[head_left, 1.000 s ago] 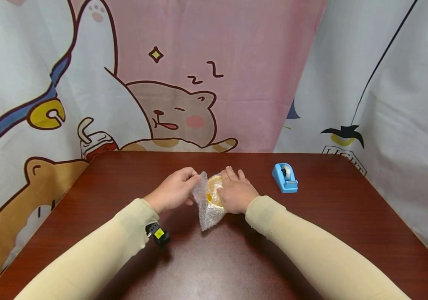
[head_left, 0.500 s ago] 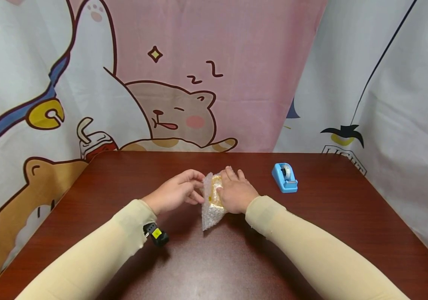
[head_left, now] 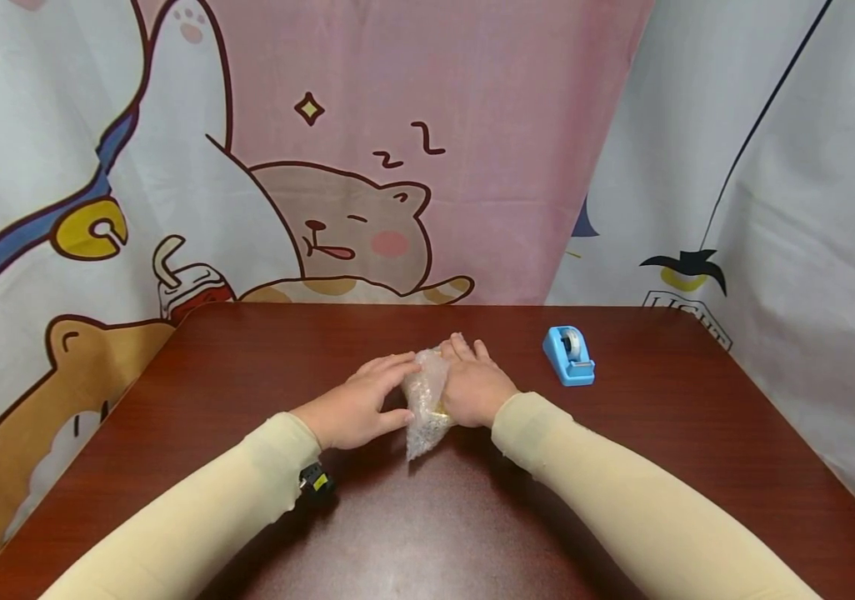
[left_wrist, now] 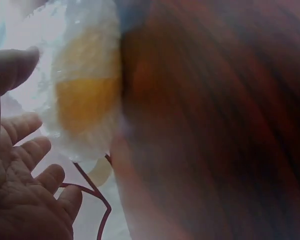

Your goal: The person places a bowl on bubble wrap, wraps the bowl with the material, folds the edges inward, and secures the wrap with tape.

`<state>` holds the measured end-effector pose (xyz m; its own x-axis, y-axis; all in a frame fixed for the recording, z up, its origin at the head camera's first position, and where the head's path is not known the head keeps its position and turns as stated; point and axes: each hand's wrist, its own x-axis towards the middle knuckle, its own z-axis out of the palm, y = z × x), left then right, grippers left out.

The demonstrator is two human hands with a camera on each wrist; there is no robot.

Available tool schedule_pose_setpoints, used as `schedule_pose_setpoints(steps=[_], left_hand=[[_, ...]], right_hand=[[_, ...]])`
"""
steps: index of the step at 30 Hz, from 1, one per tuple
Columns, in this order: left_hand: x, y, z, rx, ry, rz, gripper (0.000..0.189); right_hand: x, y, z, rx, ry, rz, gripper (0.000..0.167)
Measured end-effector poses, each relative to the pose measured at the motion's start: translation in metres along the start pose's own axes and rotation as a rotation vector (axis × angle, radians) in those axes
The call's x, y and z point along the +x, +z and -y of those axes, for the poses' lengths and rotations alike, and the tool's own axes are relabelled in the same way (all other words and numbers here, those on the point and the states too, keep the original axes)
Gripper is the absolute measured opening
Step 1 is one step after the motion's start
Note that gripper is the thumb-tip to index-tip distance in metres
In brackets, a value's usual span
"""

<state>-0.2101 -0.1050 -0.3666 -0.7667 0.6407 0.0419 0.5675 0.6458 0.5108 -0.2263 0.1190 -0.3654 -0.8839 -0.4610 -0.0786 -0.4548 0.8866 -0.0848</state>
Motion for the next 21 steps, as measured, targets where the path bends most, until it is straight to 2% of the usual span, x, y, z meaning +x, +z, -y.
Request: schedule_pose_setpoints(steps=[3, 7, 11, 12, 18, 19, 21], left_hand=[[0.001, 0.004, 0.001, 0.044, 0.006, 0.045, 0.076], [0.005, 0.01, 0.0, 0.111, 0.013, 0.09, 0.079], [0.01, 0.017, -0.001, 0.178, 0.024, 0.092, 0.079], [0.011, 0.019, -0.001, 0.188, 0.025, 0.084, 0.079], [0.012, 0.026, -0.008, 0.254, -0.011, 0.038, 0.082], [0.013, 0.026, -0.009, 0.27, -0.019, 0.034, 0.082], [0.014, 0.028, -0.012, 0.296, -0.038, 0.03, 0.084]], right_hand=[[-0.001, -0.001, -0.001, -0.017, -0.05, 0.008, 0.061], [-0.001, 0.0, -0.004, -0.001, -0.057, 0.016, 0.064], [0.001, 0.003, -0.008, 0.033, -0.062, 0.005, 0.059], [0.002, 0.004, -0.009, 0.055, -0.056, 0.002, 0.054], [0.002, 0.006, -0.017, 0.353, 0.076, -0.023, 0.085], [0.001, 0.006, -0.018, 0.391, 0.085, -0.03, 0.09], [0.002, 0.006, -0.022, 0.422, 0.058, -0.038, 0.086]])
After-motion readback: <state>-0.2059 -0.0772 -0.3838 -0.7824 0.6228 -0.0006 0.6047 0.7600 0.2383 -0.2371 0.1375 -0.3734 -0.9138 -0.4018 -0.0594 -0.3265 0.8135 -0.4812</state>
